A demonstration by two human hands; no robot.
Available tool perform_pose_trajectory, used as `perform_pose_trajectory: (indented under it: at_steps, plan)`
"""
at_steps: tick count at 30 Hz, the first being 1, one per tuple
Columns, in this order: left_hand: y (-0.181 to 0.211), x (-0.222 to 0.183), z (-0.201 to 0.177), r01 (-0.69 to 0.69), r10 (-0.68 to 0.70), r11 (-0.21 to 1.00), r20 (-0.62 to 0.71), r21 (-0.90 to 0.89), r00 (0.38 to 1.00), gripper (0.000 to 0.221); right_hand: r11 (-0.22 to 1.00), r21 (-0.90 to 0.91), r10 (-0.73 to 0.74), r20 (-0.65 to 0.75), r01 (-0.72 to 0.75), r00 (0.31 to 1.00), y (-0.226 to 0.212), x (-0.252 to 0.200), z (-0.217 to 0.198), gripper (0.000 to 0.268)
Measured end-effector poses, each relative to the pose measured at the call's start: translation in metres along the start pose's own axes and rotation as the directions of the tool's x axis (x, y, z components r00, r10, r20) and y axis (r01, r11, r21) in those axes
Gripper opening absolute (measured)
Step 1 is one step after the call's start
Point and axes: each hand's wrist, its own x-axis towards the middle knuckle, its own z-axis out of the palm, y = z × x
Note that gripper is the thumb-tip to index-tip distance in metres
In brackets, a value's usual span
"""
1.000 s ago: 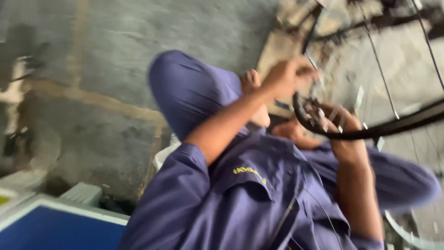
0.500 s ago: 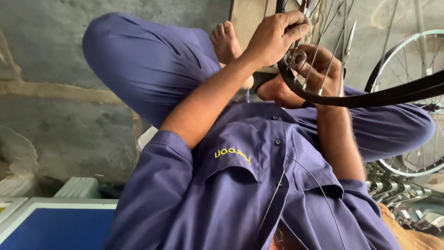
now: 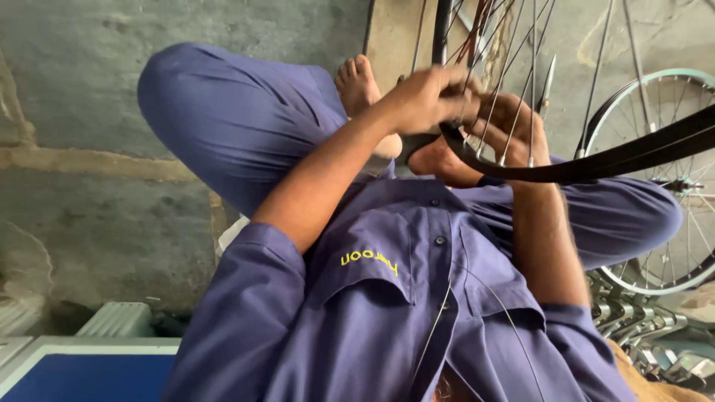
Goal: The person is aligning a bicycle wheel on a truing stand by hand and using a tool. They rotate the wheel, hold a spoke wrench to the nipples, and turn them while checking the rim's position against the stand's gauge.
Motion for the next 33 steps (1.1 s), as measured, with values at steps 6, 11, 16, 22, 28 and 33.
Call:
perform_pose_trajectory:
  at_steps: [6,11,16,22,28,33]
  plan:
    - [0.006,0.005,0.003,0.095,-0.088,0.920,-0.035,0.381,0.995,0.054,0.668,-0.719,-0.286,-0.015,0.189,0.958,0.035,-0.024,0.012,0.043]
    - [0.007,0.006,0.006,0.084,-0.085,0.980,-0.002,0.179,0.996,0.063,0.347,-0.837,-0.565,0.174,0.424,0.806,0.025,-0.020,0.026,0.060]
    - [0.012,-0.004,0.002,0.145,-0.147,0.989,0.153,0.025,0.977,0.040,0.101,-0.895,-0.739,0.225,0.435,0.635,0.023,-0.030,0.021,0.058]
    - [0.032,0.003,0.035,0.287,-0.180,0.883,-0.296,0.371,0.938,0.051,0.443,-0.846,-0.601,-0.034,0.297,0.798,0.054,-0.025,0.016,0.028]
    - [0.036,-0.006,0.042,0.247,-0.156,0.922,-0.298,0.300,0.942,0.039,0.395,-0.786,-0.740,0.034,0.475,0.672,0.016,-0.040,0.029,0.019]
    - [0.033,-0.023,0.011,0.309,-0.262,0.737,0.167,-0.601,0.950,0.033,0.385,-0.820,-0.733,0.007,0.424,0.680,-0.029,-0.058,0.044,0.017]
